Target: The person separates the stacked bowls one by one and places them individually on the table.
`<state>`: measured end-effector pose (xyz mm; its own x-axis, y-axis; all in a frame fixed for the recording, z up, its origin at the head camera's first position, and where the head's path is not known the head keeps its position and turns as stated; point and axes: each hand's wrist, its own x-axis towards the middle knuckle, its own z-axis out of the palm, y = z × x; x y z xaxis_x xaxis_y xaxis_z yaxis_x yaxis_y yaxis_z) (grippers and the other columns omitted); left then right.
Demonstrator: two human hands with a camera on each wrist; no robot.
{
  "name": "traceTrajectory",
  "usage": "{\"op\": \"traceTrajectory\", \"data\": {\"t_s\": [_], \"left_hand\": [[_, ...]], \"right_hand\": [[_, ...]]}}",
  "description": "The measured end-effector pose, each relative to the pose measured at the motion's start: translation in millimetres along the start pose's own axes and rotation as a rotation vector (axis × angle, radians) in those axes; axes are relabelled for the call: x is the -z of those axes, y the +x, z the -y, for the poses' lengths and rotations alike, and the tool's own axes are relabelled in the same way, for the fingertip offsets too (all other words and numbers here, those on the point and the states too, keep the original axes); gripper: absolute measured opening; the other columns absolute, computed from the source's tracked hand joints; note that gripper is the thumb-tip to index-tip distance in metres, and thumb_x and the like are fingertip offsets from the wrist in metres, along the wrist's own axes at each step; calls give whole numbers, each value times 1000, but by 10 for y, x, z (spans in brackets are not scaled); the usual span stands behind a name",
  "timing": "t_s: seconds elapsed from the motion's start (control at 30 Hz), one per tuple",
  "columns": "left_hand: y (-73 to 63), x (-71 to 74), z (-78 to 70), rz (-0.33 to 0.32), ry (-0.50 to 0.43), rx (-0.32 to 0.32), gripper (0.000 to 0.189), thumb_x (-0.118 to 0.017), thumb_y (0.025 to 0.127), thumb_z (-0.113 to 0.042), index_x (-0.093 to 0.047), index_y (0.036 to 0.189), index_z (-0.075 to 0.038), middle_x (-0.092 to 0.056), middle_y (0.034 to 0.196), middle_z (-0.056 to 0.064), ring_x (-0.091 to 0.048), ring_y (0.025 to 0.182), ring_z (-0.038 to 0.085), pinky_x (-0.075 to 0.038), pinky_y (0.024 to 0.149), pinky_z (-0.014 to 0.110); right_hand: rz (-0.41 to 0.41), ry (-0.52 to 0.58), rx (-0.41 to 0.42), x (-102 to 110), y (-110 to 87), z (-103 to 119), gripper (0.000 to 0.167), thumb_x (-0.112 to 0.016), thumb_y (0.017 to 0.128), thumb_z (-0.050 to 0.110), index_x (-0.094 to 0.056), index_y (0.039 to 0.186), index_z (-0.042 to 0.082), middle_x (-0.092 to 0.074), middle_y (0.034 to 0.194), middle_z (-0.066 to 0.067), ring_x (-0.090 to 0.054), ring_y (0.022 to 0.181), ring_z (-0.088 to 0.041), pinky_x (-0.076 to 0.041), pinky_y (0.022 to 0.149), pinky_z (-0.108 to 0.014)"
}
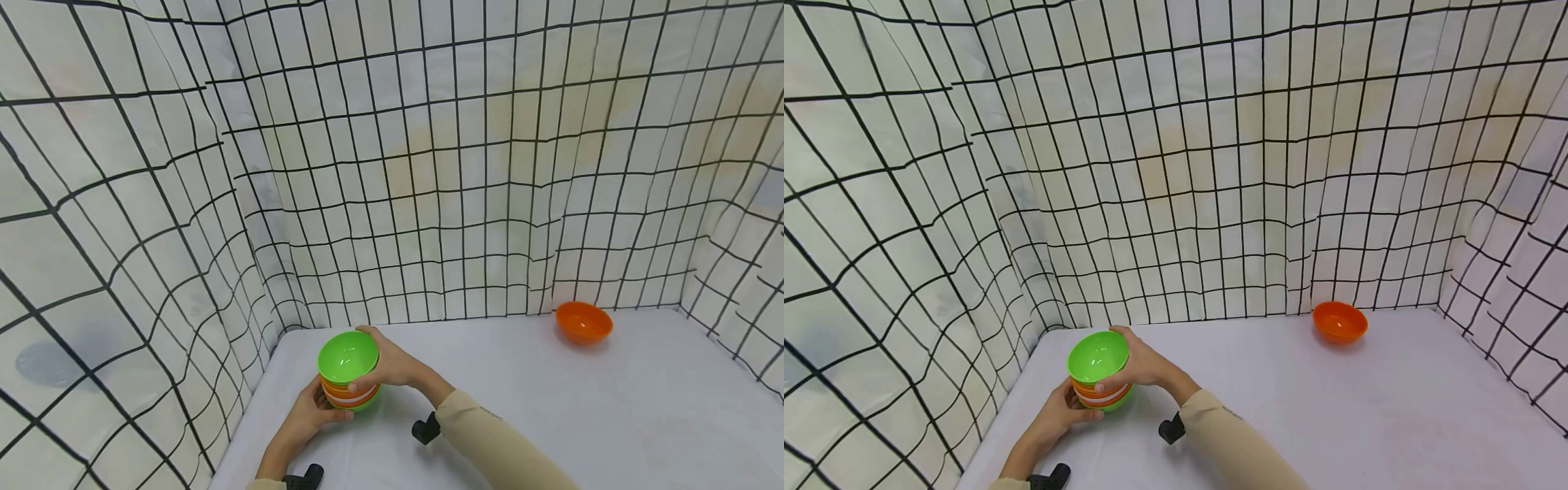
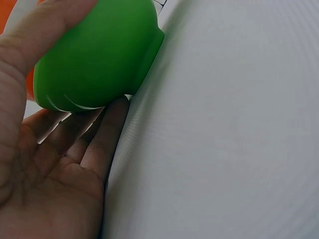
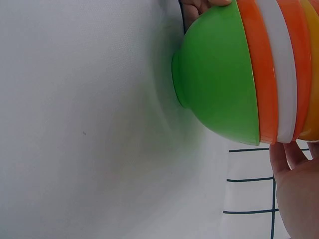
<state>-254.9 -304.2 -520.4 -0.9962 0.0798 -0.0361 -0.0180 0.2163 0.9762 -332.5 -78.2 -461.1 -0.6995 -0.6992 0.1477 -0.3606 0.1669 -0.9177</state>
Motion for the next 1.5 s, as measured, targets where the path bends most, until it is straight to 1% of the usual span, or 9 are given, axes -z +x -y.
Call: {"op": "traceTrajectory", "data": {"t_s": [0.23,0.47,0.7,0.9,1.13,1.37,1.5], "left_hand": [[-12,6,-19,-9,4,3,93,-92,71,-6,-44,150,-17,-56,149,8,-54,140,30,-49,116,34],[-16,20,0,4,-9,-7,92,-92,71,-4,-44,150,-16,-57,147,9,-54,139,30,-51,114,30],[-4,15,9,3,-5,-6,92,-92,71,-5,-44,150,-16,-56,148,9,-53,140,31,-50,114,30],[4,3,11,-5,2,-4,92,-92,71,-5,-46,149,-15,-58,146,9,-54,139,30,-51,114,31],[-1,2,11,-1,-1,1,91,-92,71,-6,-45,149,-16,-57,147,9,-54,139,30,-51,114,31],[-5,3,3,-2,-3,6,92,-92,72,-7,-45,150,-17,-56,149,8,-53,140,30,-48,117,34],[-5,8,1,6,-11,7,93,-92,72,-8,-43,151,-19,-55,150,8,-52,141,30,-48,118,35]], "right_hand": [[-11,15,18,-15,-8,17,107,-89,75,35,-24,160,23,-58,139,4,-59,123,-10,-54,103,-27],[-29,8,20,-26,-7,28,103,-89,76,30,-28,158,23,-59,138,4,-60,122,-10,-54,103,-27],[-61,-23,10,-23,-25,43,104,-90,74,30,-30,158,22,-58,139,4,-60,122,-10,-54,102,-26],[-66,-22,7,-18,-38,52,104,-91,74,30,-30,158,21,-58,139,4,-60,122,-10,-54,102,-26],[-78,-26,7,-29,-47,48,104,-91,74,30,-31,158,22,-57,140,4,-59,123,-11,-54,103,-27],[-111,-55,-6,-45,-35,49,105,-91,73,34,-31,158,22,-55,143,1,-58,125,-14,-54,104,-31],[-124,-49,5,-33,-18,62,104,-91,73,35,-32,158,24,-55,143,2,-58,125,-13,-54,104,-32]]}}
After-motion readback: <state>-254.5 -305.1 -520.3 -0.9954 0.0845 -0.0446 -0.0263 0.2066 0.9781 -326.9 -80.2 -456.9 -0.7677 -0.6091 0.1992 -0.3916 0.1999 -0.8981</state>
